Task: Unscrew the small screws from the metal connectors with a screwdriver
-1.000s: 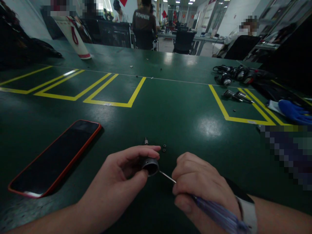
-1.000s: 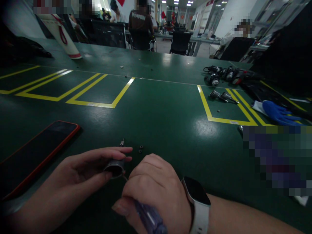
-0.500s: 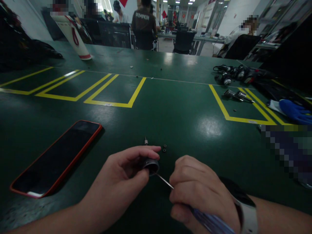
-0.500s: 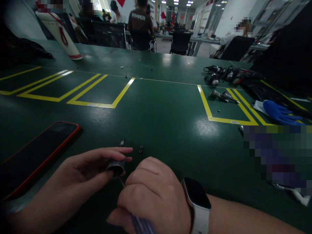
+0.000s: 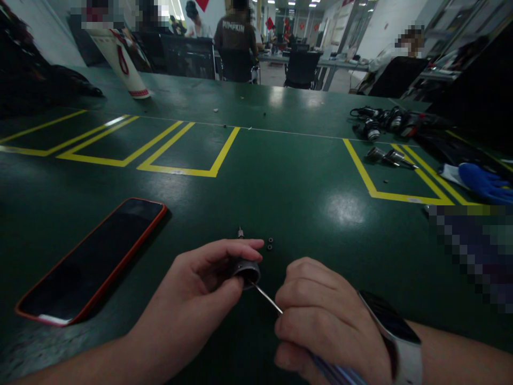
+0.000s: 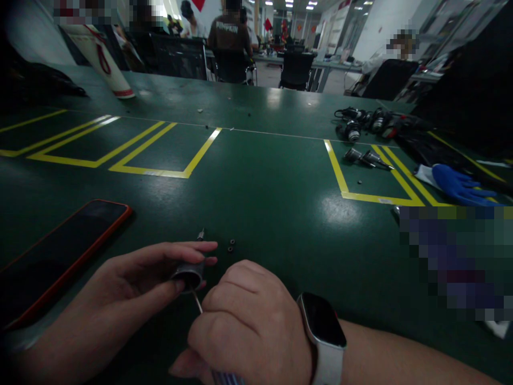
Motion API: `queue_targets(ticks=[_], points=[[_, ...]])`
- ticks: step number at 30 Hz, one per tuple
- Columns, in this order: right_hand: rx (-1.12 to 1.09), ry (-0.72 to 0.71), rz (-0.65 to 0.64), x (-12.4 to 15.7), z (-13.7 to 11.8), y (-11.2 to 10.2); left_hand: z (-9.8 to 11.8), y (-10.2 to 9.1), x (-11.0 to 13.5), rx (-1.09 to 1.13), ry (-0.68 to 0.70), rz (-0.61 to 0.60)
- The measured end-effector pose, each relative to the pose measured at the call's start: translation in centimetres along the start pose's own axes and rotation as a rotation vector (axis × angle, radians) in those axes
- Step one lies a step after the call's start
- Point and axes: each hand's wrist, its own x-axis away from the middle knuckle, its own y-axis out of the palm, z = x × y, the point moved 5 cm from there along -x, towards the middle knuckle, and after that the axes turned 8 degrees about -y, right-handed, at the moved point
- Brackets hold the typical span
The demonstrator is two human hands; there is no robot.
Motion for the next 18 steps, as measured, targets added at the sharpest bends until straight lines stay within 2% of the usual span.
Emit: queue_targets(ticks=[6,18], points=[[-0.018,0.004,-0.013,0.06,0.07,-0.03,0.24,0.05,-0.09,0.001,0.001,0.006],[-0.086,0.066,0.068,0.28,0.25,-0.01,-0.06,-0.11,0.09,0.007,0.021,-0.003]])
